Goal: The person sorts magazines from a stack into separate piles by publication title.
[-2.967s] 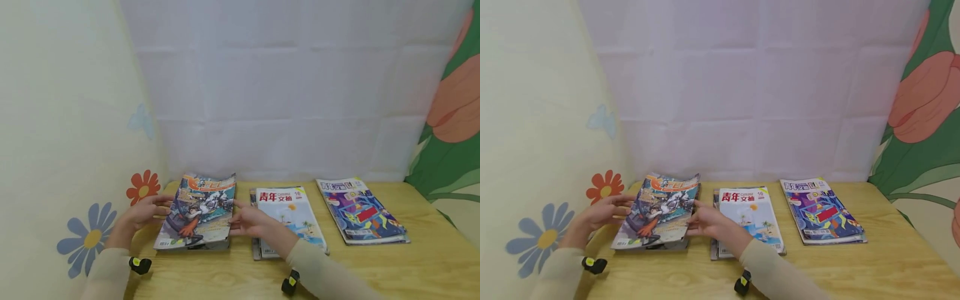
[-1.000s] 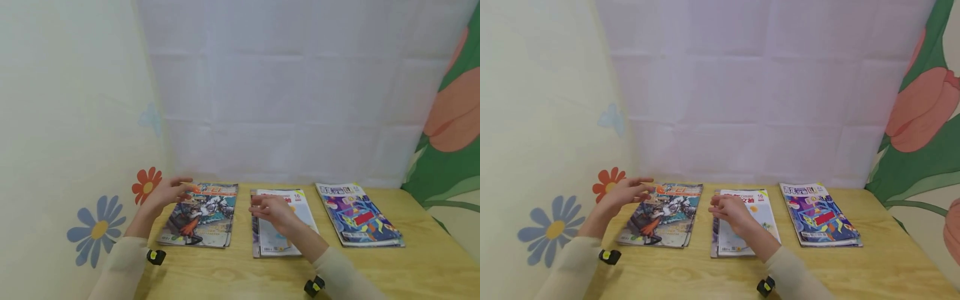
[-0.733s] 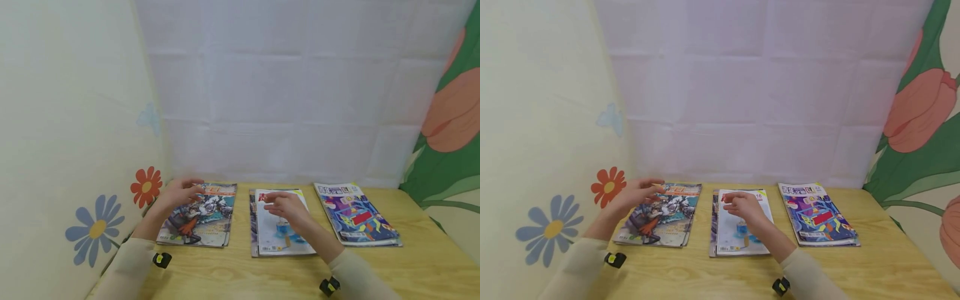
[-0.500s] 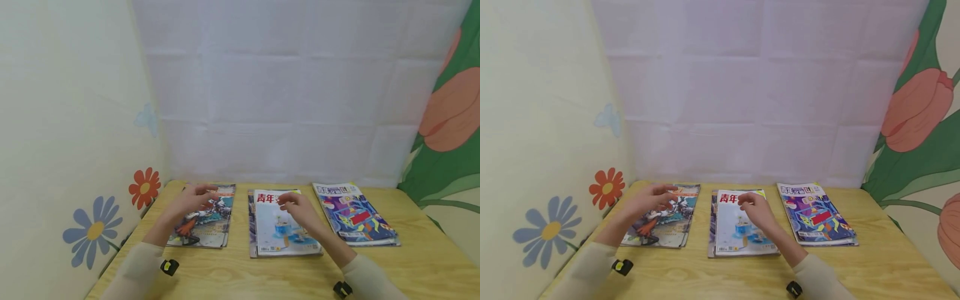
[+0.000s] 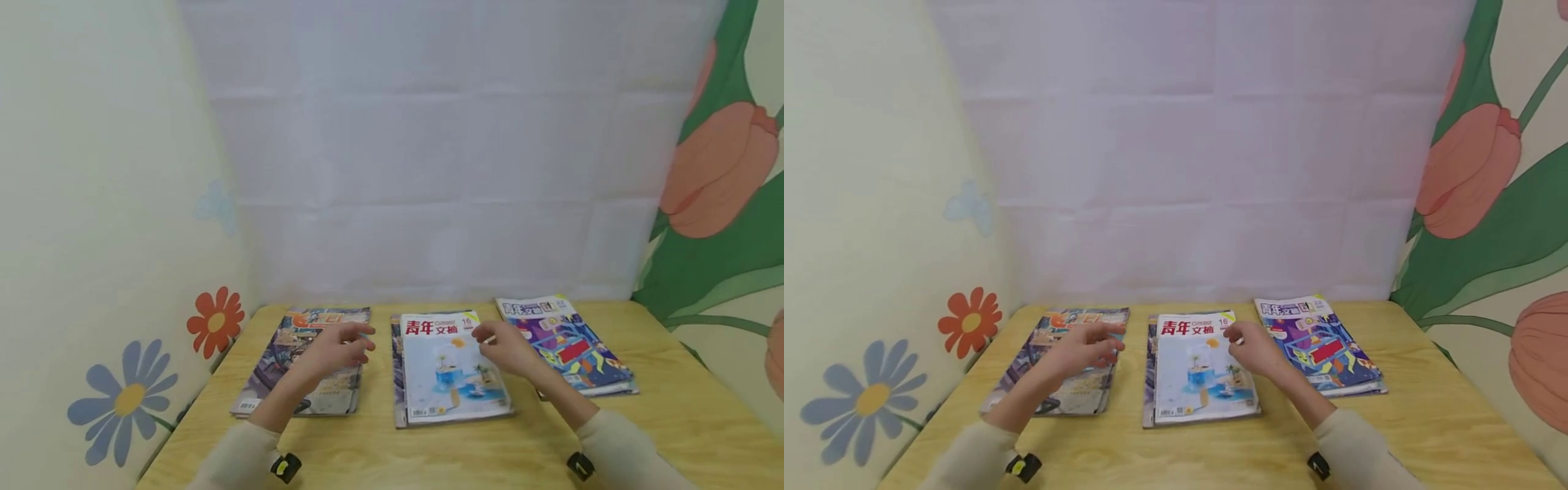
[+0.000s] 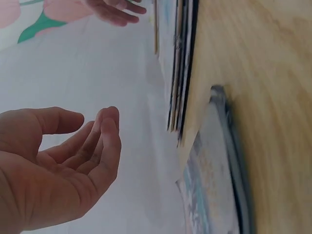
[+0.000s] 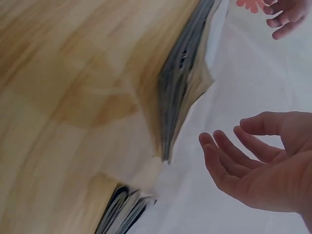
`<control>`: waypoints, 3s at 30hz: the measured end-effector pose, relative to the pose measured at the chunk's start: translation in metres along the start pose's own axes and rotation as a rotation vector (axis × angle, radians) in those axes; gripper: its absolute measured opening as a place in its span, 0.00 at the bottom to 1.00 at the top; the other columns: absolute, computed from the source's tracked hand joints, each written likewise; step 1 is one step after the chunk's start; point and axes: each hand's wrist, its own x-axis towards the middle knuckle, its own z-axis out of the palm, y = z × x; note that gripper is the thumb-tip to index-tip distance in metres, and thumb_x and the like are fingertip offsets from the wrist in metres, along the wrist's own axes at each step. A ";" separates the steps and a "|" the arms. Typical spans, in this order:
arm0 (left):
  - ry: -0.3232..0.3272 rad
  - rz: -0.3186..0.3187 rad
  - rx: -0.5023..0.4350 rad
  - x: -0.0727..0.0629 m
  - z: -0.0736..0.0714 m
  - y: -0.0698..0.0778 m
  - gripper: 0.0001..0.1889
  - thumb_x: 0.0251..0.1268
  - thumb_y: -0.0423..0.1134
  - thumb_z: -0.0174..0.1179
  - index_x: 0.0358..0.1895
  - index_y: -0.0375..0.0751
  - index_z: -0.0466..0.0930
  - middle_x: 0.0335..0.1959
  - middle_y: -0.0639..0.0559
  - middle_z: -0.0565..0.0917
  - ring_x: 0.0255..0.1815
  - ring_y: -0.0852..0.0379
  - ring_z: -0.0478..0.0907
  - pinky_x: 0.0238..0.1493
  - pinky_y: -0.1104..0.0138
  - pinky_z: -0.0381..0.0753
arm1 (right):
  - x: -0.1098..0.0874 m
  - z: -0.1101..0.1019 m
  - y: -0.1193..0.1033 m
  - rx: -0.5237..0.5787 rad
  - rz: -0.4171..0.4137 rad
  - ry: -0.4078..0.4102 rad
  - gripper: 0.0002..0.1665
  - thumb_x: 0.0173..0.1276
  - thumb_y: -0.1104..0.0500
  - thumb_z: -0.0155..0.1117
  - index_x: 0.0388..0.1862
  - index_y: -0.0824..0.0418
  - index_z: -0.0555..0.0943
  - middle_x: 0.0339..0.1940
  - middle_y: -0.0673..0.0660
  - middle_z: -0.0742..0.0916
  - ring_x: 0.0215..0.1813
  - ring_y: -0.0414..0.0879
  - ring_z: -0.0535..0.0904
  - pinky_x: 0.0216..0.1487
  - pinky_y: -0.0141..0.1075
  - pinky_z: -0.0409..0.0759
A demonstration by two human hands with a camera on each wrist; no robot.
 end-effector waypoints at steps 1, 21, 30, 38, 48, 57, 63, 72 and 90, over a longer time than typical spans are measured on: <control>0.003 -0.009 -0.005 0.000 0.003 -0.002 0.20 0.79 0.36 0.53 0.68 0.34 0.74 0.48 0.43 0.83 0.48 0.37 0.82 0.50 0.47 0.83 | 0.000 0.001 0.003 -0.008 0.003 -0.006 0.16 0.66 0.71 0.62 0.53 0.73 0.82 0.46 0.66 0.86 0.47 0.58 0.83 0.48 0.49 0.84; -0.030 -0.308 -0.404 0.024 0.053 -0.010 0.30 0.74 0.33 0.57 0.74 0.25 0.61 0.65 0.27 0.71 0.59 0.34 0.77 0.52 0.48 0.84 | -0.009 -0.003 0.024 0.227 0.339 -0.110 0.26 0.68 0.66 0.63 0.62 0.80 0.73 0.44 0.64 0.85 0.33 0.55 0.86 0.36 0.45 0.87; 0.000 -0.357 -0.499 0.025 0.068 0.000 0.31 0.78 0.34 0.51 0.76 0.22 0.54 0.70 0.24 0.64 0.69 0.29 0.65 0.54 0.44 0.81 | -0.007 -0.005 0.028 0.169 0.393 -0.176 0.23 0.73 0.63 0.63 0.60 0.78 0.77 0.40 0.62 0.87 0.35 0.53 0.87 0.35 0.45 0.88; 0.051 -0.379 -0.507 0.029 0.077 0.004 0.33 0.73 0.32 0.53 0.75 0.22 0.54 0.71 0.25 0.63 0.71 0.30 0.64 0.56 0.44 0.80 | -0.008 -0.010 0.025 0.165 0.412 -0.193 0.24 0.72 0.64 0.65 0.59 0.80 0.76 0.35 0.61 0.86 0.34 0.51 0.85 0.36 0.43 0.88; 0.057 -0.386 -0.499 0.029 0.078 0.001 0.30 0.74 0.33 0.53 0.76 0.28 0.60 0.71 0.27 0.64 0.70 0.32 0.65 0.59 0.43 0.77 | -0.009 -0.009 0.031 0.296 0.391 -0.194 0.25 0.73 0.65 0.62 0.62 0.80 0.75 0.29 0.58 0.81 0.27 0.44 0.76 0.32 0.39 0.84; 0.067 -0.366 -0.509 0.029 0.079 0.000 0.29 0.74 0.32 0.53 0.75 0.29 0.62 0.70 0.27 0.66 0.68 0.34 0.68 0.62 0.48 0.76 | -0.011 -0.009 0.035 0.368 0.354 -0.193 0.26 0.75 0.67 0.58 0.66 0.81 0.70 0.40 0.63 0.84 0.32 0.47 0.79 0.35 0.40 0.85; 0.095 -0.383 -0.578 0.034 0.082 -0.007 0.31 0.73 0.32 0.54 0.77 0.29 0.58 0.66 0.29 0.70 0.64 0.37 0.72 0.60 0.51 0.79 | -0.012 -0.010 0.031 0.368 0.342 -0.216 0.24 0.75 0.67 0.58 0.64 0.80 0.72 0.41 0.64 0.83 0.33 0.47 0.77 0.34 0.40 0.83; -0.112 -0.309 -0.591 0.028 0.088 -0.007 0.34 0.74 0.33 0.53 0.78 0.27 0.51 0.59 0.30 0.77 0.58 0.38 0.78 0.58 0.51 0.80 | -0.012 -0.009 0.030 0.400 0.340 -0.208 0.23 0.68 0.71 0.53 0.61 0.80 0.73 0.24 0.54 0.75 0.26 0.43 0.68 0.26 0.35 0.72; -0.090 -0.301 -0.475 0.014 0.093 -0.004 0.42 0.60 0.22 0.61 0.78 0.30 0.54 0.47 0.35 0.84 0.48 0.39 0.84 0.47 0.49 0.86 | -0.014 -0.009 0.029 0.406 0.346 -0.157 0.17 0.65 0.71 0.53 0.51 0.79 0.75 0.28 0.56 0.77 0.25 0.42 0.68 0.25 0.32 0.70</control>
